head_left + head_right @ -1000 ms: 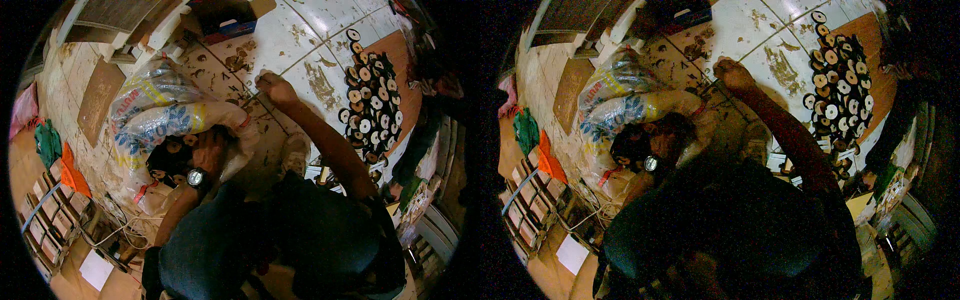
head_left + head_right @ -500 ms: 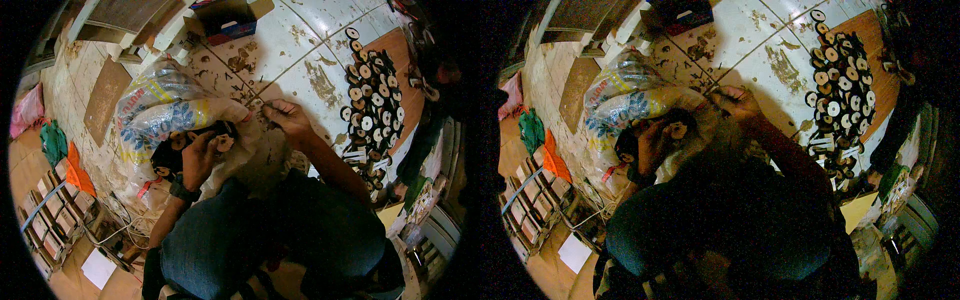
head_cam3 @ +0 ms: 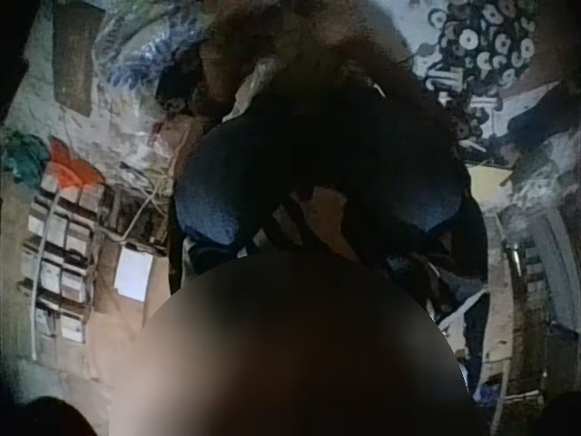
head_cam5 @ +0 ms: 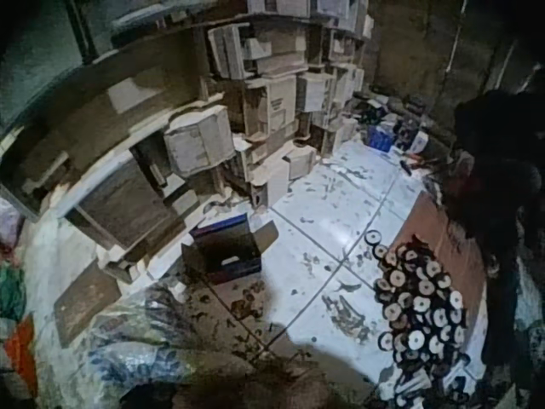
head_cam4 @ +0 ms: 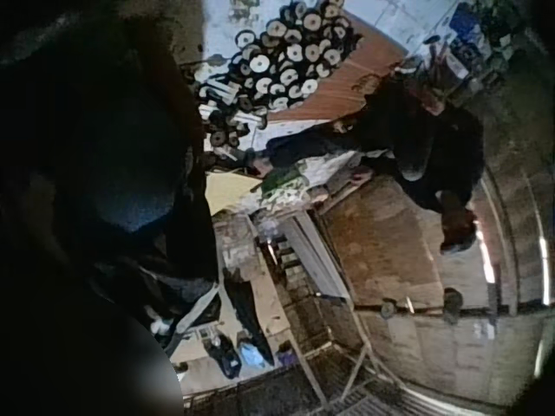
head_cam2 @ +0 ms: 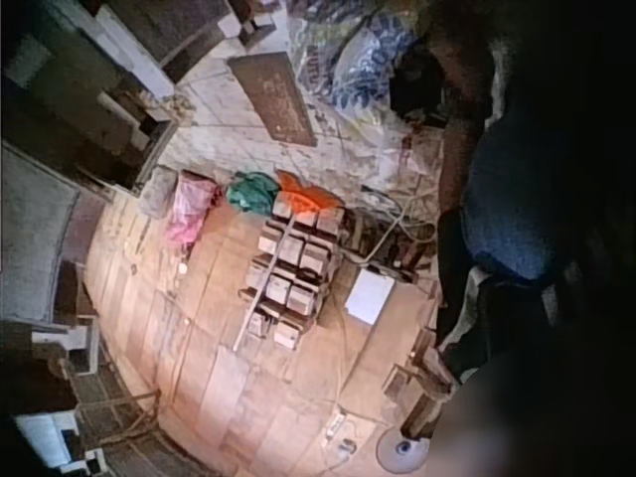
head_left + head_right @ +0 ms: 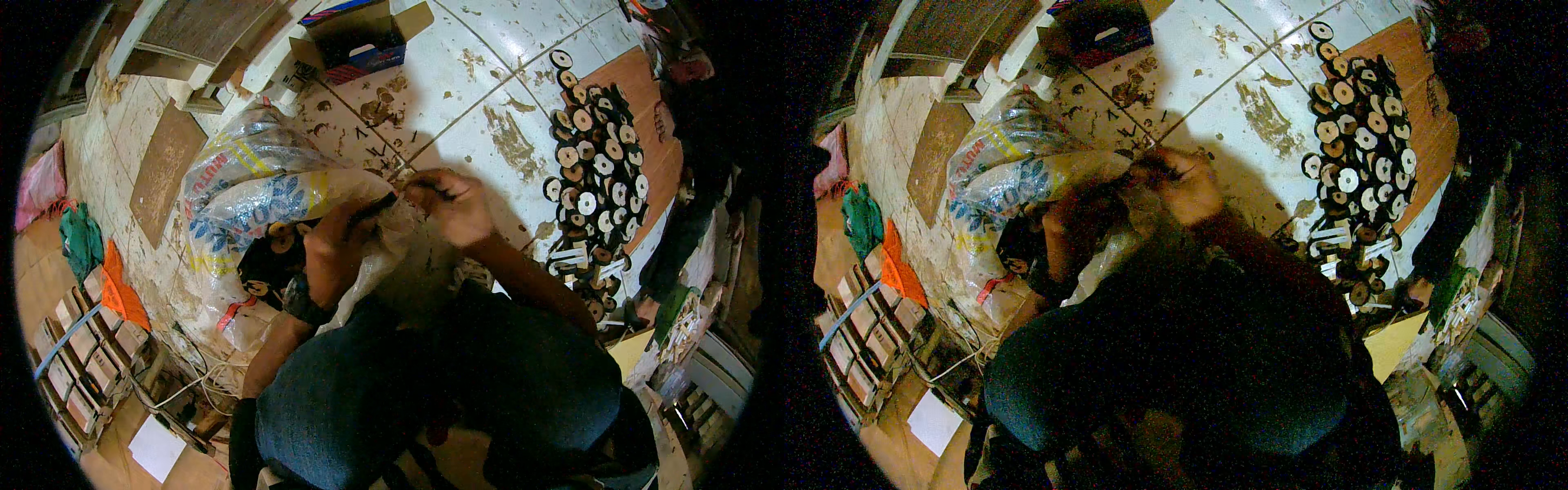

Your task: The person sits on the floor and repeatedly picks up small wooden discs from a plastic bag, inspects them, and places them into a growing pile on the floor. The person handles the discs one at a time, turning them over and occasionally wiping them before adding them to the pile.

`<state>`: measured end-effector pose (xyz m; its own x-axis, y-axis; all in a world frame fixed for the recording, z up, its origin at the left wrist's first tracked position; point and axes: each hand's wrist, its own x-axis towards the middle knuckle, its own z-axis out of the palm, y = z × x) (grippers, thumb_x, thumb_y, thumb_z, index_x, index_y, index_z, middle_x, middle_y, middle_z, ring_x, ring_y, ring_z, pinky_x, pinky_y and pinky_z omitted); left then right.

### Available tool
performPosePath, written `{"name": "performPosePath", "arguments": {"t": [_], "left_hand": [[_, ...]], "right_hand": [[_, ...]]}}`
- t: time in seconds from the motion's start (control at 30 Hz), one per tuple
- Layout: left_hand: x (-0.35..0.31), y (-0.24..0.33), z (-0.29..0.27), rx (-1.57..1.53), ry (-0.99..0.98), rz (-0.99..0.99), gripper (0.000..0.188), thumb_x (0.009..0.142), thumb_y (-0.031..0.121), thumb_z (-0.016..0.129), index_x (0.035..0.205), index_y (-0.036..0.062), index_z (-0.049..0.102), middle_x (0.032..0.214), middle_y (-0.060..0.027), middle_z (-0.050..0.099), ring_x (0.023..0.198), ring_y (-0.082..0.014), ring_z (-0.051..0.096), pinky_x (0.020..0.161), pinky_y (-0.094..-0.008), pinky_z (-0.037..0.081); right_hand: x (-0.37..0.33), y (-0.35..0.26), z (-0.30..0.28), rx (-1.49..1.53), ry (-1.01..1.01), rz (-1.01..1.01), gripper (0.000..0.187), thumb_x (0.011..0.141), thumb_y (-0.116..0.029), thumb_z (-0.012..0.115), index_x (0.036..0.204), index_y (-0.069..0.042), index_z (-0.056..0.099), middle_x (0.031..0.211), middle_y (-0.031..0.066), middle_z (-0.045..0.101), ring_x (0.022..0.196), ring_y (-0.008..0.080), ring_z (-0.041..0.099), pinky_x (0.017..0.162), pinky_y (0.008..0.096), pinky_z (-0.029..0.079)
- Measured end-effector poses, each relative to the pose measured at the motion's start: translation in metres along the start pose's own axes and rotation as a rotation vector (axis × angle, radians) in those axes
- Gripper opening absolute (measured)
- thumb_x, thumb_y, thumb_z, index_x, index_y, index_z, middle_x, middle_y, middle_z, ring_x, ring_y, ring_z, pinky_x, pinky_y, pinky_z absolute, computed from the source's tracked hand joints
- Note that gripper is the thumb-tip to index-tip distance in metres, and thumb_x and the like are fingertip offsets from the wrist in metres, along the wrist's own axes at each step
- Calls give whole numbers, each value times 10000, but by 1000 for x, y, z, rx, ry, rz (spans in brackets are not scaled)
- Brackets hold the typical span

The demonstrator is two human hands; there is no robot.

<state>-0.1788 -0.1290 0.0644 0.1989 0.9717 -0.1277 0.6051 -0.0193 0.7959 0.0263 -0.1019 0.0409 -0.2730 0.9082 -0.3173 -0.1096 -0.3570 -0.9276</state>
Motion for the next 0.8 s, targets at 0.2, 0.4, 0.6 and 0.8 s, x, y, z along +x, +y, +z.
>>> {"name": "performPosePath", "arguments": {"t": [0.2, 0.4, 0.6, 0.8], "left_hand": [[7, -2, 7, 147, 5, 386, 363, 784, -89, 599, 1107, 72, 630, 1237, -170, 566, 1139, -335, 573, 891, -391, 525], [16, -18, 15, 270, -120, 508, 381, 763, -83, 597, 1122, 45, 614, 1267, -163, 548, 1173, -338, 550, 929, -393, 505], [-2, -29, 31, 183, -143, 286, 324, 779, 36, 652, 1100, 47, 610, 1254, -177, 549, 1134, -337, 568, 906, -406, 513], [-55, -97, 4, 667, -271, 118, 449, 853, 219, 614, 1272, 79, 529, 1357, -170, 462, 1160, -321, 534, 966, -440, 440]], "right_hand": [[8, 6, -11, 581, -213, 185, 182, 911, -76, 618, 1071, 8, 633, 1018, 35, 643, 919, 117, 590, 833, 261, 472], [8, 15, -7, -128, -128, -66, 233, 881, -59, 648, 1104, -3, 609, 1078, 79, 610, 980, 152, 595, 853, 275, 487], [23, 40, -52, -83, -54, 180, 356, 842, -76, 691, 1165, -9, 555, 1119, 102, 614, 998, 203, 598, 858, 337, 500], [61, 14, -242, -1279, 691, 38, 276, 812, -142, 659, 1067, -38, 632, 1008, 154, 676, 868, 295, 664, 765, 378, 512]]}}
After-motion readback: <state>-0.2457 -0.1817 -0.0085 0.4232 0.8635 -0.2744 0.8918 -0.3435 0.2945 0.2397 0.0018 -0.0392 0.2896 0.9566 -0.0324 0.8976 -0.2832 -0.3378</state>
